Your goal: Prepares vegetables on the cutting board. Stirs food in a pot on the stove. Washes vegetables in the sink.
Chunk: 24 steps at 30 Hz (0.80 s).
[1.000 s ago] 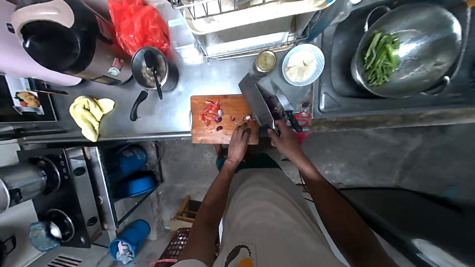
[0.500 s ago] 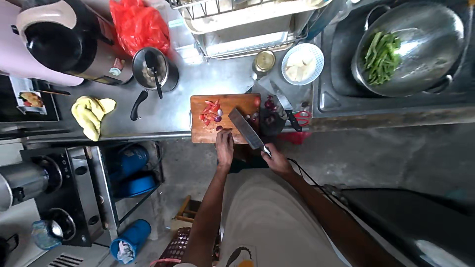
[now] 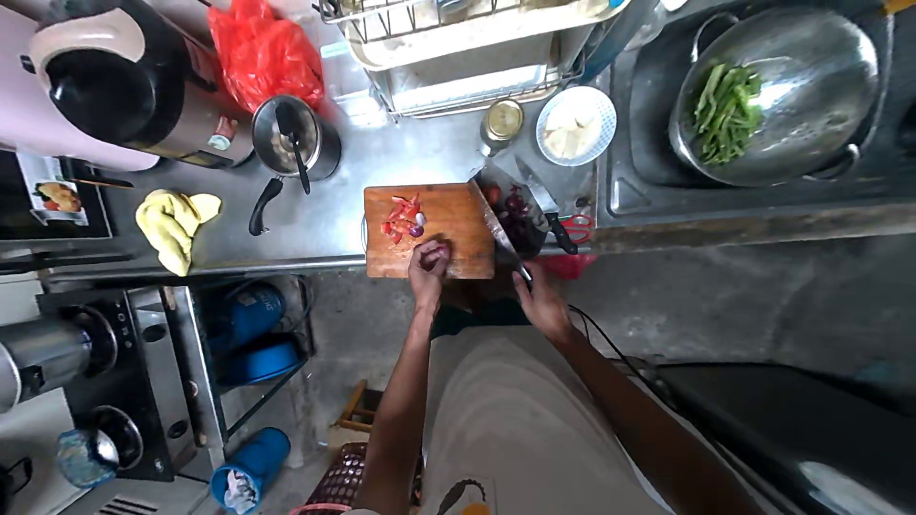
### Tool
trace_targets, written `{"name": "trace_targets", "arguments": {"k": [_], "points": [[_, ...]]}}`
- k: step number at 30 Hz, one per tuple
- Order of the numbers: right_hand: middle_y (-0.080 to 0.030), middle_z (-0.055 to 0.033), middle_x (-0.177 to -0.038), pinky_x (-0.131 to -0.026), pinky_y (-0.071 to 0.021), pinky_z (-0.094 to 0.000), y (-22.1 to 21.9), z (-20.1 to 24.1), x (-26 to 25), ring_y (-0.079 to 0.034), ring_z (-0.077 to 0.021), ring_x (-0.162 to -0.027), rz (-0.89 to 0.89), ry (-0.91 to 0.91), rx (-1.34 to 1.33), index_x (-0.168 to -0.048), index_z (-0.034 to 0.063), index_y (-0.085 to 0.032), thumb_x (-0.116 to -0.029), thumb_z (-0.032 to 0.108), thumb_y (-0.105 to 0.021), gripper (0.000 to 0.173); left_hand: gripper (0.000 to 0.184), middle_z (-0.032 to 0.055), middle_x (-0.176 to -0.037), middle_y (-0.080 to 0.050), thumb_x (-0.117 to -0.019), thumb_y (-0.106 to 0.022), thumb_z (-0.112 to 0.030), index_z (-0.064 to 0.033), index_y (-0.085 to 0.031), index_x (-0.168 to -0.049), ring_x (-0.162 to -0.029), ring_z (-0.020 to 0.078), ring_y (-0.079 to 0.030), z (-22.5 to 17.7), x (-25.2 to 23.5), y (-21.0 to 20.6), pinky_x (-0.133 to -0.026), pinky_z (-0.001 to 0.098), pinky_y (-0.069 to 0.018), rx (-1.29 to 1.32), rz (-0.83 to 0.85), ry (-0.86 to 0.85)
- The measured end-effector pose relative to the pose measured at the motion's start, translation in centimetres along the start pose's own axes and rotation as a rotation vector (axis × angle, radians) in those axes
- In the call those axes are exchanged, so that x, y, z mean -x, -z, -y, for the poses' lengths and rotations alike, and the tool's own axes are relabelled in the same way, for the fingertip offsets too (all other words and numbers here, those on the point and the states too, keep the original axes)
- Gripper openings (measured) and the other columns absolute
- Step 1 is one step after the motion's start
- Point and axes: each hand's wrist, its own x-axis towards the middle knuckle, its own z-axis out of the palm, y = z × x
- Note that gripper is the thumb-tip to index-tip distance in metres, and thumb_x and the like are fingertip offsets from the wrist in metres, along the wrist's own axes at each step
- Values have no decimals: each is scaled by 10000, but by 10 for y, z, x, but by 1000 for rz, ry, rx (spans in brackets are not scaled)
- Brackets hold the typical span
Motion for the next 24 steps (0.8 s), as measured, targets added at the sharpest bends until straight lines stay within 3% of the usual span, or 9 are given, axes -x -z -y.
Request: {"name": "trace_targets", "arguments": {"k": [3,6,8,11,15,17,20,24], "points": [[-690,-202,-1211,-814,-576,-587,-23,24,-8,-715,-399,-970,-48,33,99,-1397,60,-559,-1098,366,-431,446,467,91,-1256,-684,-920,-739,-50,-134,-594,-1357,-1065,205,-687,-22,6,-2,-894,408,-591,102,41,-27],[-655,-200,-1261,-773,-583,-564,-49,37,-18,-707,-395,-962,-94,77,157,-1399,61,-560,-1075,282,-492,399,486,88,-1265,-680,-909,-736,-24,-152,-598,-1357,-1054,199,-687,-40,10,-1,-855,374,-597,124,87,-76],[-608,-214,-1312,-808,-579,-571,-59,43,-25,-677,-406,-1059,-46,70,169,-1427,69,-535,-1062,238,-533,402,487,90,-1278,-671,-903,-720,3,-140,-595,-1352,-1069,198,-679,-50,13,-1,-862,364,-594,132,120,-105],[-580,-220,-1298,-779,-590,-556,-67,46,-35,-651,-413,-1102,-43,88,222,-1372,64,-565,-1042,219,-582,365,464,97,-1255,-684,-887,-729,17,-100,-621,-1323,-1061,196,-685,-60,15,-3,-882,361,-591,143,129,-127],[-621,-217,-1210,-943,-487,-601,-52,52,-45,-571,-435,-1180,-81,173,277,-1190,41,-681,-1015,260,-630,284,410,125,-1245,-697,-906,-729,-9,-65,-645,-1303,-1042,210,-700,-68,16,-3,-897,365,-592,133,157,-157],[-646,-180,-1189,-960,-529,-541,-33,58,-49,-616,-366,-1138,-109,264,60,-1179,59,-701,-1022,232,-625,245,421,118,-1225,-704,-922,-720,-25,-67,-637,-1333,-1004,193,-705,-70,16,-3,-882,352,-595,102,172,-168],[-697,-87,-1117,-861,-604,-382,0,79,-49,-694,-183,-972,-89,378,-312,-1166,94,-728,-1031,201,-626,199,431,86,-1172,-720,-953,-696,-42,-89,-637,-1377,-944,145,-698,-72,18,-5,-841,328,-595,53,188,-155],[-730,-44,-1129,-887,-606,-301,28,96,-54,-705,-109,-998,-33,561,-436,-1174,99,-747,-1009,141,-656,193,433,97,-1248,-704,-993,-621,-12,-60,-598,-1423,-1032,143,-694,-76,18,-10,-906,325,-583,116,249,-148]]}}
